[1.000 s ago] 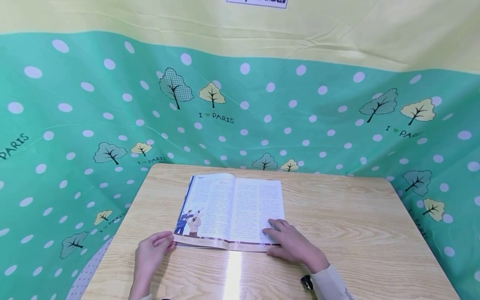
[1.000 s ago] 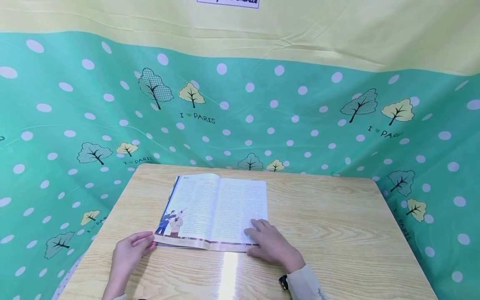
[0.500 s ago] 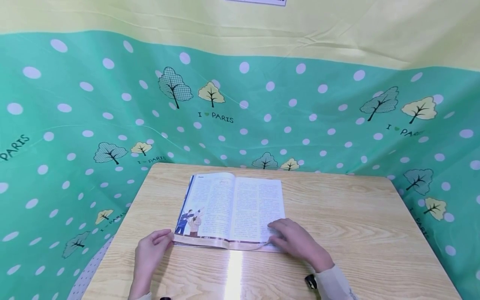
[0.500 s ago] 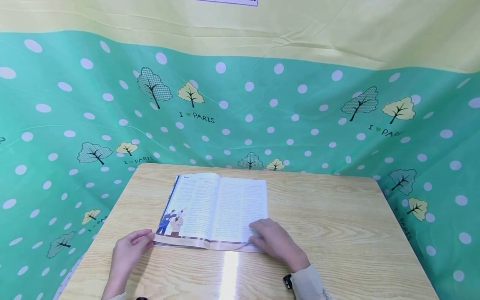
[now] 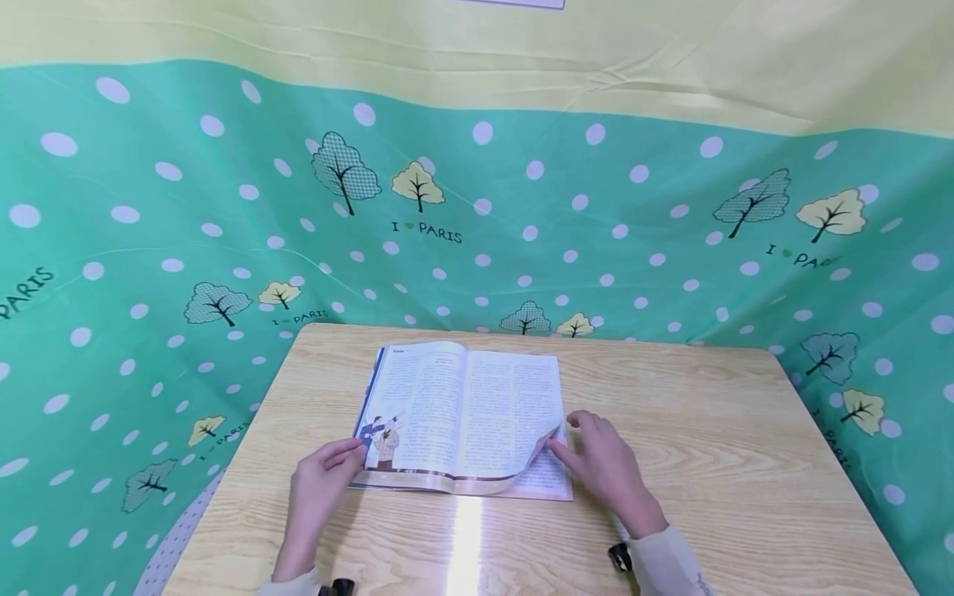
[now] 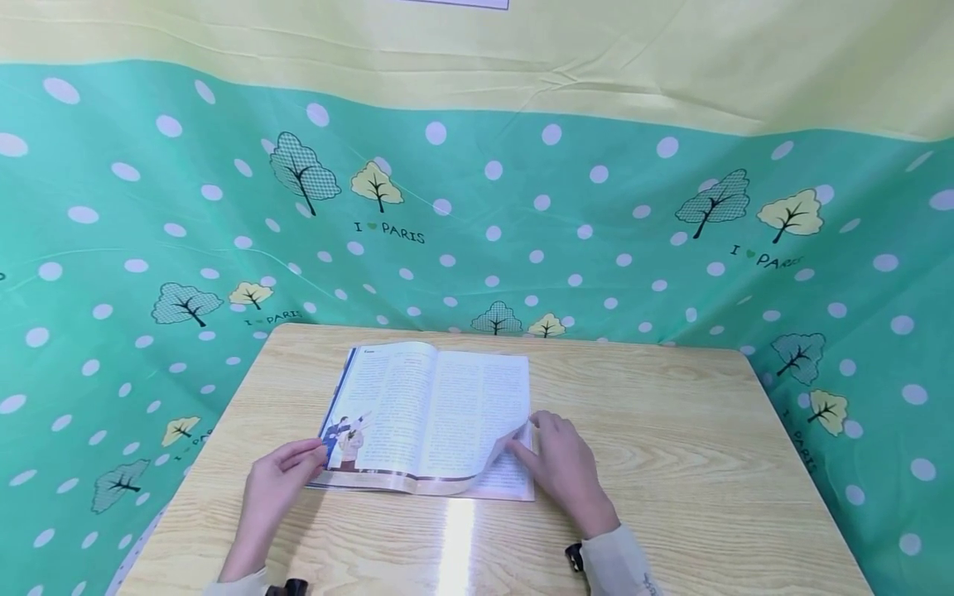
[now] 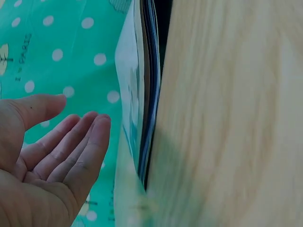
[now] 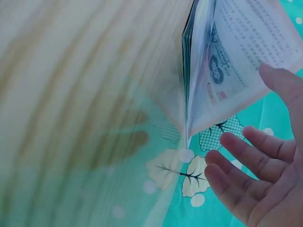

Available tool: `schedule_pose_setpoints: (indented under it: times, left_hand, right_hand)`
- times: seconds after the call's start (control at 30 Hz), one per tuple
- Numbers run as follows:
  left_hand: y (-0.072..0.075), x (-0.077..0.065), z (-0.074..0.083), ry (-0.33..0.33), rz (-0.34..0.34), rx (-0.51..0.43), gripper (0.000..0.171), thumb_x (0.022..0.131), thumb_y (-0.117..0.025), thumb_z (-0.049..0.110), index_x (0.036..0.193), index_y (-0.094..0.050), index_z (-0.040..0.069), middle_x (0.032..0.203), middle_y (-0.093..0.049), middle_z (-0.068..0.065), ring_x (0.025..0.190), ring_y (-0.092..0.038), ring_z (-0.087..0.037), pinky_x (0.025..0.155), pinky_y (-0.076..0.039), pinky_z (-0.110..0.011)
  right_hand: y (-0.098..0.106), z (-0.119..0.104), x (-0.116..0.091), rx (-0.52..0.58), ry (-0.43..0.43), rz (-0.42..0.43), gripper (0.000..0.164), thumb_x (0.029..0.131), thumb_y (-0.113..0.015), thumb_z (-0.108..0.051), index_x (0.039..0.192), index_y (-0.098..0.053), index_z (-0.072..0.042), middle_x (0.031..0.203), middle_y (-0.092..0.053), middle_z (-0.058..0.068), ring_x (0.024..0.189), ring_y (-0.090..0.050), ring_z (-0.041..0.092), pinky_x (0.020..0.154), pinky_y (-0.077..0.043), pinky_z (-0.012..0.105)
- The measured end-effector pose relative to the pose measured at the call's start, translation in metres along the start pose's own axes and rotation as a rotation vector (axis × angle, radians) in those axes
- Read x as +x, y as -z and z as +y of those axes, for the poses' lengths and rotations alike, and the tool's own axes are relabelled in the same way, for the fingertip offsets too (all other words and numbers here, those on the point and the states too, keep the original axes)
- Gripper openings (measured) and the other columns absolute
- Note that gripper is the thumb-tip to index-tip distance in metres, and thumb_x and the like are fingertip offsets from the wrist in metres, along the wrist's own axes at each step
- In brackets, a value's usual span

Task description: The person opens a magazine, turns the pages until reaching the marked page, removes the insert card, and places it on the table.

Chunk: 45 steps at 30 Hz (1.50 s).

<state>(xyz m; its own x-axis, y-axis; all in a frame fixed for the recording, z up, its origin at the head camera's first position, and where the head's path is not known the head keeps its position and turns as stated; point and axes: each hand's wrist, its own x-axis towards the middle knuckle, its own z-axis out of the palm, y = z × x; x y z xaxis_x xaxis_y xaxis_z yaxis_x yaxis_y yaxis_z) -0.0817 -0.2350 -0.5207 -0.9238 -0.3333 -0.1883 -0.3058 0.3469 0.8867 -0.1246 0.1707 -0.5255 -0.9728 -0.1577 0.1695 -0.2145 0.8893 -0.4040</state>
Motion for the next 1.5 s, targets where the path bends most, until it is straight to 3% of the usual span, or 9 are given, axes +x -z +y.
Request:
schedule_pose_setpoints:
  times: [0.13, 0.37, 0.6, 0.73, 0.83, 1.0, 1.23, 1.37, 1.5]
  left_hand:
    - [-0.019, 0.001, 0.009, -0.070, -0.044, -0.078, 0.030, 0.091, -0.073, 0.018, 0.116, -0.072, 0.001, 0.104, -0.074, -0.013, 0.090, -0.072, -0.024, 0.074, -0.059, -0.021]
    - [-0.050, -0.001, 0.024, -0.197, -0.152, -0.193, 0.026, 0.091, -0.076, 0.014, 0.110, -0.072, -0.003, 0.100, -0.074, -0.012, 0.091, -0.072, -0.024, 0.077, -0.061, -0.025]
    - [-0.079, -0.006, 0.041, -0.288, -0.275, -0.226, 0.031, 0.091, -0.076, 0.020, 0.111, -0.071, -0.003, 0.098, -0.074, -0.010, 0.090, -0.072, -0.026, 0.077, -0.061, -0.025]
    - [-0.093, -0.010, 0.049, -0.302, -0.367, -0.302, 0.038, 0.092, -0.075, 0.020, 0.116, -0.067, -0.008, 0.100, -0.073, -0.016, 0.091, -0.071, -0.037, 0.077, -0.062, -0.028]
    - [-0.101, -0.013, 0.053, -0.300, -0.415, -0.325, 0.042, 0.091, -0.076, 0.020, 0.118, -0.065, -0.010, 0.102, -0.073, -0.018, 0.092, -0.071, -0.036, 0.078, -0.062, -0.029]
    - [-0.109, -0.014, 0.055, -0.288, -0.451, -0.345, 0.039, 0.091, -0.076, 0.016, 0.117, -0.066, -0.011, 0.101, -0.073, -0.019, 0.090, -0.073, -0.031, 0.076, -0.062, -0.030]
    - [-0.111, -0.015, 0.055, -0.245, -0.502, -0.392, 0.030, 0.092, -0.073, 0.007, 0.114, -0.066, -0.012, 0.096, -0.073, -0.021, 0.084, -0.072, -0.039, 0.073, -0.063, -0.033]
    - [-0.108, -0.014, 0.054, -0.234, -0.475, -0.369, 0.027, 0.091, -0.072, 0.004, 0.113, -0.067, -0.012, 0.095, -0.073, -0.021, 0.081, -0.073, -0.037, 0.071, -0.063, -0.032]
    - [-0.094, -0.011, 0.050, -0.204, -0.417, -0.374, 0.026, 0.090, -0.071, 0.000, 0.112, -0.066, -0.013, 0.094, -0.073, -0.022, 0.082, -0.072, -0.041, 0.071, -0.063, -0.033]
  right_hand:
    - [-0.002, -0.004, 0.000, 0.030, 0.003, -0.006, 0.037, 0.088, -0.077, -0.043, 0.105, -0.069, -0.011, 0.103, -0.069, 0.006, 0.097, -0.064, 0.024, 0.081, -0.059, 0.042]
    - [-0.010, -0.009, 0.002, 0.098, 0.165, 0.069, 0.024, 0.091, -0.077, -0.032, 0.106, -0.073, -0.015, 0.109, -0.071, -0.001, 0.108, -0.064, 0.021, 0.093, -0.056, 0.042]
    - [-0.014, -0.018, 0.007, 0.137, 0.291, 0.147, 0.032, 0.088, -0.080, -0.027, 0.115, -0.072, -0.012, 0.112, -0.070, 0.000, 0.108, -0.063, 0.020, 0.094, -0.056, 0.040]
    - [-0.017, -0.023, 0.009, 0.152, 0.346, 0.088, 0.042, 0.089, -0.079, -0.025, 0.126, -0.068, -0.008, 0.122, -0.066, 0.004, 0.115, -0.060, 0.022, 0.098, -0.054, 0.040]
    - [-0.018, -0.027, 0.010, 0.159, 0.379, 0.022, 0.050, 0.090, -0.078, -0.023, 0.135, -0.062, -0.007, 0.132, -0.062, 0.008, 0.121, -0.057, 0.024, 0.103, -0.051, 0.040]
    - [-0.020, -0.032, 0.010, 0.134, 0.417, -0.048, 0.060, 0.091, -0.076, -0.026, 0.144, -0.053, -0.006, 0.143, -0.054, 0.012, 0.127, -0.053, 0.027, 0.107, -0.047, 0.043]
    - [-0.018, -0.036, 0.008, 0.096, 0.411, -0.077, 0.062, 0.094, -0.073, -0.030, 0.146, -0.051, -0.008, 0.147, -0.050, 0.012, 0.130, -0.050, 0.028, 0.108, -0.046, 0.043]
    - [-0.015, -0.037, 0.007, 0.094, 0.401, -0.093, 0.064, 0.094, -0.073, -0.031, 0.148, -0.048, -0.008, 0.147, -0.049, 0.012, 0.131, -0.050, 0.028, 0.108, -0.046, 0.043]
    - [-0.015, -0.035, 0.007, 0.090, 0.383, -0.122, 0.066, 0.094, -0.072, -0.033, 0.149, -0.047, -0.008, 0.148, -0.048, 0.013, 0.132, -0.048, 0.029, 0.109, -0.045, 0.043]
